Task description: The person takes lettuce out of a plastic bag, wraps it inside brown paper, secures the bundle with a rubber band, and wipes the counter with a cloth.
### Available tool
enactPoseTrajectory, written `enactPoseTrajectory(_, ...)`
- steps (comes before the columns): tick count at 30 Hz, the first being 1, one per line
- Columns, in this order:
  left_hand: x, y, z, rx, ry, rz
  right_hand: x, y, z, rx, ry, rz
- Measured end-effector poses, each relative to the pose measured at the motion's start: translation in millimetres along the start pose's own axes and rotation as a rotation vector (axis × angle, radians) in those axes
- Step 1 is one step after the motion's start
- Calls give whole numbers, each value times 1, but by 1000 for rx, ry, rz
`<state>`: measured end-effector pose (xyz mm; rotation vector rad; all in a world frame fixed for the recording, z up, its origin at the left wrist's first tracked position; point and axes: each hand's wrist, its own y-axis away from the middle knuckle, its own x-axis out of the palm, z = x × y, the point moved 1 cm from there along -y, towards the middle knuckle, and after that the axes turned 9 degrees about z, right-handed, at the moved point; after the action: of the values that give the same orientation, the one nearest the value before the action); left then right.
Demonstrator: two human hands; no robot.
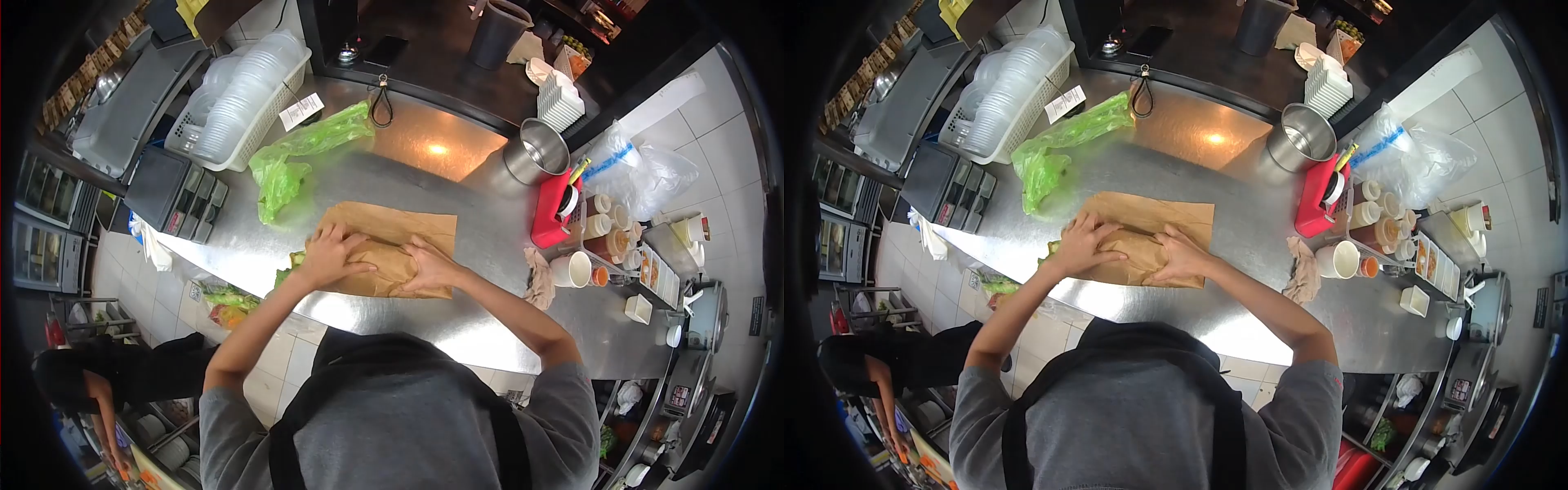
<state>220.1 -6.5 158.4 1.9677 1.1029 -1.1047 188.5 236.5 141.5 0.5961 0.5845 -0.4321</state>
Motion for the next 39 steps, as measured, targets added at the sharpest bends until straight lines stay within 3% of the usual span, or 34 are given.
enactPoseTrajectory(4,-16,-7,-4,-227,53,206,0,-4,-3,27,107,-27)
enactPoseTrajectory(6,-14,-20,12,-192,153,299,-8,-4,-4,21,99,-58)
enactPoseTrajectory(9,-10,-36,31,-203,296,411,-12,-11,-17,79,-292,11)
enactPoseTrajectory(12,2,-63,53,-172,359,501,-22,-25,-28,51,-110,-32)
enactPoseTrajectory(14,0,-65,52,-111,480,534,-33,-28,-24,70,-387,92)
enactPoseTrajectory(15,-8,-61,45,-78,580,512,-17,-37,-56,7,-208,-7)
enactPoseTrajectory(16,-18,-59,37,-32,443,485,-19,-33,-48,-129,-196,-114)
enactPoseTrajectory(18,-19,-58,32,49,327,437,-36,-29,-16,-69,-422,88)
enactPoseTrajectory(19,35,-71,59,143,327,383,-33,-35,-30,-89,-359,64)
enactPoseTrajectory(21,-21,-35,5,150,89,399,-46,-25,3,8,-214,57)
enactPoseTrajectory(23,10,-23,-3,52,-156,412,-41,-24,1,9,-225,73)
enactPoseTrajectory(24,4,-10,-20,-11,-269,470,-32,-38,-39,44,1,88)
enactPoseTrajectory(25,7,0,-21,-38,-241,453,-26,-39,-37,31,24,125)
enactPoseTrajectory(26,11,7,-22,-65,-217,438,-13,-45,-56,-23,-250,207)
enactPoseTrajectory(28,21,14,-24,-85,-208,418,-12,-30,-21,48,-325,274)
enactPoseTrajectory(31,23,22,-26,-87,-193,416,-18,-34,-20,36,-242,358)
enactPoseTrajectory(32,25,23,-27,-79,-184,421,-23,-41,-33,-118,-209,292)
enactPoseTrajectory(35,32,22,-24,-57,-209,399,-32,-70,-29,-142,-141,-32)
enactPoseTrajectory(39,28,26,-24,-24,-192,370,-20,-87,-32,150,-240,233)
